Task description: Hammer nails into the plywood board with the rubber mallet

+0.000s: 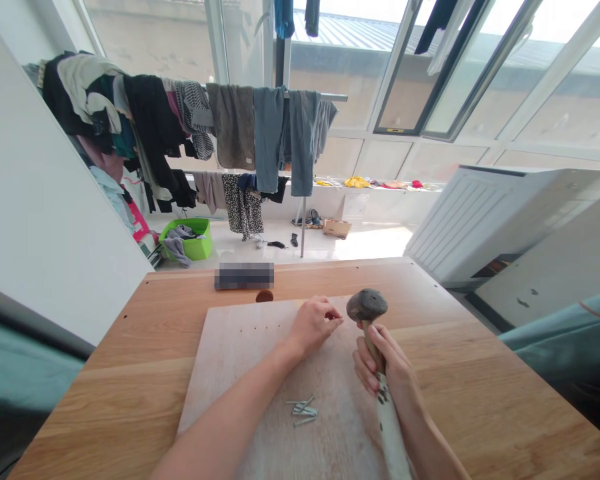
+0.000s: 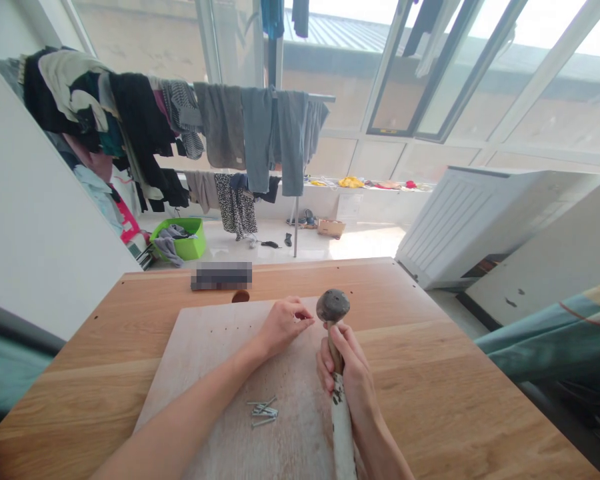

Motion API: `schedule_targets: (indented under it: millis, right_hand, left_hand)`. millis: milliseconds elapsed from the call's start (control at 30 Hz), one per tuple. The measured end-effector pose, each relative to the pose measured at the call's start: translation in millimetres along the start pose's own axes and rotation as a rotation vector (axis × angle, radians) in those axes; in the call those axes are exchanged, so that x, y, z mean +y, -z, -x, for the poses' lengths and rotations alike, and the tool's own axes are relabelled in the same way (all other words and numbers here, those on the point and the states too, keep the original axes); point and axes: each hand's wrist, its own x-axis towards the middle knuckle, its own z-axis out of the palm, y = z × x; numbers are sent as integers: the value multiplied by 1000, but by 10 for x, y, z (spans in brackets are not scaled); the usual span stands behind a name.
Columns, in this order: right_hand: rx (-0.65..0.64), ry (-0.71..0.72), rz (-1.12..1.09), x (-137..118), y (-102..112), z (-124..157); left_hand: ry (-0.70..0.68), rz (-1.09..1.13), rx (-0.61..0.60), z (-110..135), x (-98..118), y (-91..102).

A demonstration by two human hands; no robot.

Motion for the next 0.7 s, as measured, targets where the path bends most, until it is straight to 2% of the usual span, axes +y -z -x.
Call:
schedule_targets:
  millis: [167,700]
  right_hand:
    - [-23,-45,11,6,12,2]
    - [-32,-4,-28,-8,-26,21]
  left_hand:
    - [-6,-6,-9,-3,-1,-3]
    - [3,-9,-5,-6,0,-1]
